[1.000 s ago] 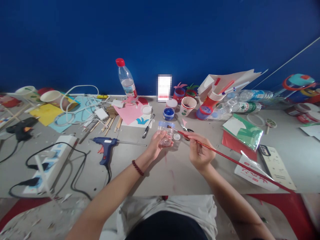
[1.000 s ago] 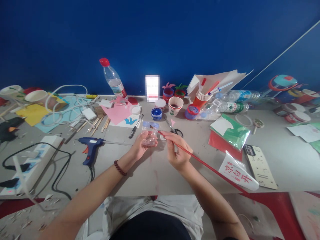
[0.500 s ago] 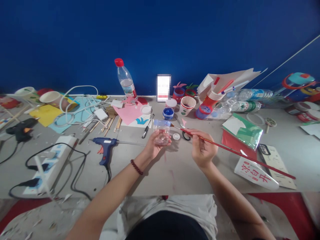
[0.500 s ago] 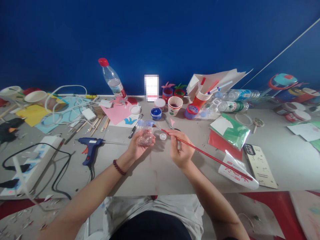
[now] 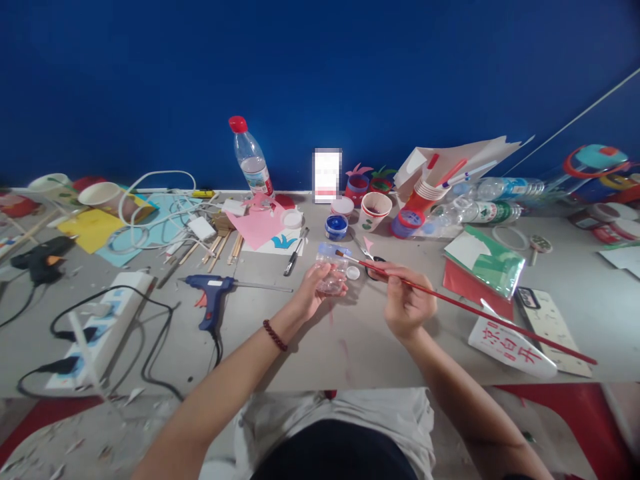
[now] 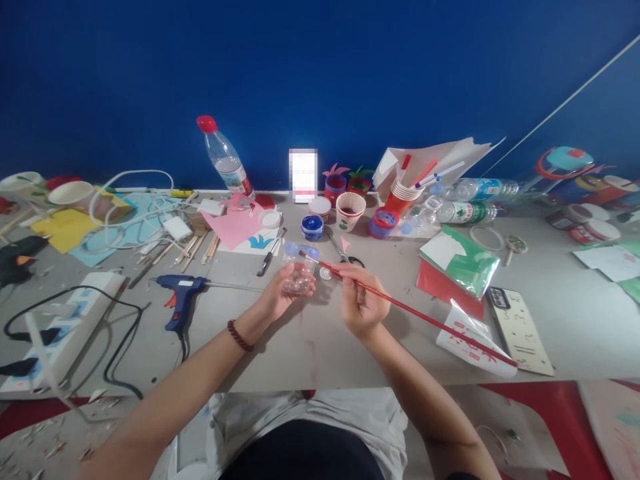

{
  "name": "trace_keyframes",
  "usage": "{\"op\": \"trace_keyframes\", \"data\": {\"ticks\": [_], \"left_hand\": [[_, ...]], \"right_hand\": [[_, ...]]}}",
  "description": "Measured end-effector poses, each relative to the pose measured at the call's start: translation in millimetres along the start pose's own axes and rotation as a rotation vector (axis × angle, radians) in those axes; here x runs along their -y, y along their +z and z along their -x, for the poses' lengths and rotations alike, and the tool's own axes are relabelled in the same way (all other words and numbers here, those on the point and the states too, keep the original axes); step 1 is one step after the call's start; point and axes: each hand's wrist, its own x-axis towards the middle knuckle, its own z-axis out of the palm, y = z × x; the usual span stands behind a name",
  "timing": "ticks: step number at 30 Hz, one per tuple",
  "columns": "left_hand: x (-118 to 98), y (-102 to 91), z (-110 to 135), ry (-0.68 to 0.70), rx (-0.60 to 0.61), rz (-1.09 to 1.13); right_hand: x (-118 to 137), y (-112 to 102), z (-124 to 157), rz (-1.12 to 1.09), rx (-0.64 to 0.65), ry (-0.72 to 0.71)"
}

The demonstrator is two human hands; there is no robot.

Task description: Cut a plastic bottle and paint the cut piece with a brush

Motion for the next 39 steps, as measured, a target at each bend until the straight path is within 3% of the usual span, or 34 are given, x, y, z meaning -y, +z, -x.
{"op": "trace_keyframes", "data": {"ticks": [5, 26, 30, 39], "left_hand": [[0.7, -1.4, 0.3, 0.02, 0.029, -0.005], [-8.8, -5.6, -1.2, 0.003, 0.106, 0.148], [-8.9, -4.1, -0.6, -0.009, 0.094, 0.108], [-2.3, -5.6, -1.2, -0.011, 0.077, 0.024]], "right_hand": [[-0.7, -0.3, -1.0, 0.035, 0.026, 0.057], [-8.7, -7.8, -5.5, 0.091, -0.043, 0.024], [-5.1, -6.5, -4.6, 0.01, -0.077, 0.033], [-0.4, -2.9, -1.1, 0.007, -0.008, 0.067]]}}
